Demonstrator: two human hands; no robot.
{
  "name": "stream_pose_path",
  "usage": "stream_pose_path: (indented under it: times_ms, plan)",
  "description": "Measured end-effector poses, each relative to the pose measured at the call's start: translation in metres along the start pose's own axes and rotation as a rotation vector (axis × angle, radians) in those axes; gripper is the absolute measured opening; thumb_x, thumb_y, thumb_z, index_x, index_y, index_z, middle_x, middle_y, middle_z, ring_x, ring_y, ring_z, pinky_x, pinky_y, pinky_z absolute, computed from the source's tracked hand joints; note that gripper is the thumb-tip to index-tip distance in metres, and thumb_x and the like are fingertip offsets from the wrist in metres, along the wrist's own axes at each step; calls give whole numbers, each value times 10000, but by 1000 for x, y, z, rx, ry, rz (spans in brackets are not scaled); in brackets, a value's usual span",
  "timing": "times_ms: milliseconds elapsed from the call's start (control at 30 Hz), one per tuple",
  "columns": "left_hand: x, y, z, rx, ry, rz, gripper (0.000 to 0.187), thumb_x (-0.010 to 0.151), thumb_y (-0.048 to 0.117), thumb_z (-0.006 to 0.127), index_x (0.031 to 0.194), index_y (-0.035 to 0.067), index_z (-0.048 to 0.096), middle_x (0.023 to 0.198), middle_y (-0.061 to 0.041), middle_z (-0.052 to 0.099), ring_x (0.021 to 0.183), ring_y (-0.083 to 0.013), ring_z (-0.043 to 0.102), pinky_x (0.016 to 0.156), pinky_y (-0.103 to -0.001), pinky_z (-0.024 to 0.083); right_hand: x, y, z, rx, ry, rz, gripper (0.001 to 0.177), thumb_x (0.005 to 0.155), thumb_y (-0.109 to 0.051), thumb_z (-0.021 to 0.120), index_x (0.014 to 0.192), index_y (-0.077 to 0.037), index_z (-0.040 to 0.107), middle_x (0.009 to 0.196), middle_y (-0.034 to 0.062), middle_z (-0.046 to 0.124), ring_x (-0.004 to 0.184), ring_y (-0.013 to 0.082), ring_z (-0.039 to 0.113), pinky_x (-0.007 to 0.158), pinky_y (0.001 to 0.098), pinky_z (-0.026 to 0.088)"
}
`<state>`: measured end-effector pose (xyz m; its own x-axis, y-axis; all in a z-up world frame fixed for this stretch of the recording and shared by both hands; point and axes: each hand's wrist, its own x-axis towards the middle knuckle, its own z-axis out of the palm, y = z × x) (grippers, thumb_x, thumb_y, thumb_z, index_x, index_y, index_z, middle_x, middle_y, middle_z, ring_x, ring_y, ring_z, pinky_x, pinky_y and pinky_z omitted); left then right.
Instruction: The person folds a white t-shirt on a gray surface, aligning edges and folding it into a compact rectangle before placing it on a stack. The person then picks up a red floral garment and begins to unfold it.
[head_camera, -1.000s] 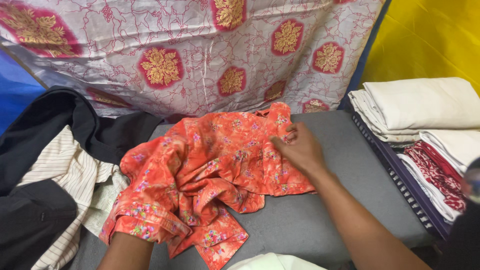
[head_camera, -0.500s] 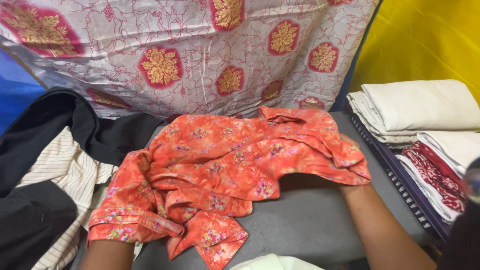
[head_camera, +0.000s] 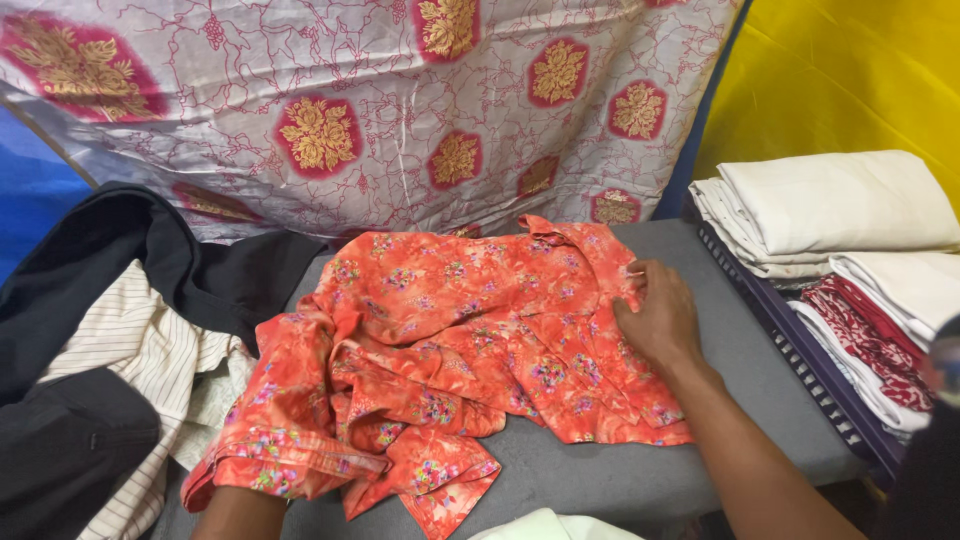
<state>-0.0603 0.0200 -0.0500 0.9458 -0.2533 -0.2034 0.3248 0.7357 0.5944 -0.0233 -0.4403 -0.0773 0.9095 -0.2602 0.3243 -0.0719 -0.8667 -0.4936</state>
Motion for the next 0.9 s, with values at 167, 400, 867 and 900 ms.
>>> stream_pose_path:
  times_ms: [167,400,867,900]
  plan:
    - [-10,3,-2,14,-55,-74,620,1005,431,565,1333,-92,512,1086,-173,680,899,-196,670,811,-289,547,3,-24,17,-48,-77,28,788,636,-395,936,1256,-42,603,1203,210,629,1145,390,595,942,493,477]
    - [-56,22,-3,38,-281,-388,623,1006,427,573,1332,-101,512,1079,-175,681,889,-193,671,802,-280,551,24,18,41,80,-181,379,275,905,-246,660,1112,-91,755,1143,146,754,1111,309,703,1003,438,543]
    - [28,-44,98,488,-25,14,592,885,216,671,1417,17,503,1186,-123,670,1024,-199,659,874,-334,601,38,-21,-79,1793,-919,414,394,1007,-141,562,1348,57,577,1258,223,677,1105,302,703,1006,482,539]
    - [44,-56,107,638,-13,61,609,853,153,695,1415,34,492,1192,-158,653,1053,-232,670,857,-367,625,33,-31,-83,1759,-936,419,403,1005,-131,570,1369,44,578,1271,214,675,1107,281,702,1009,463,542]
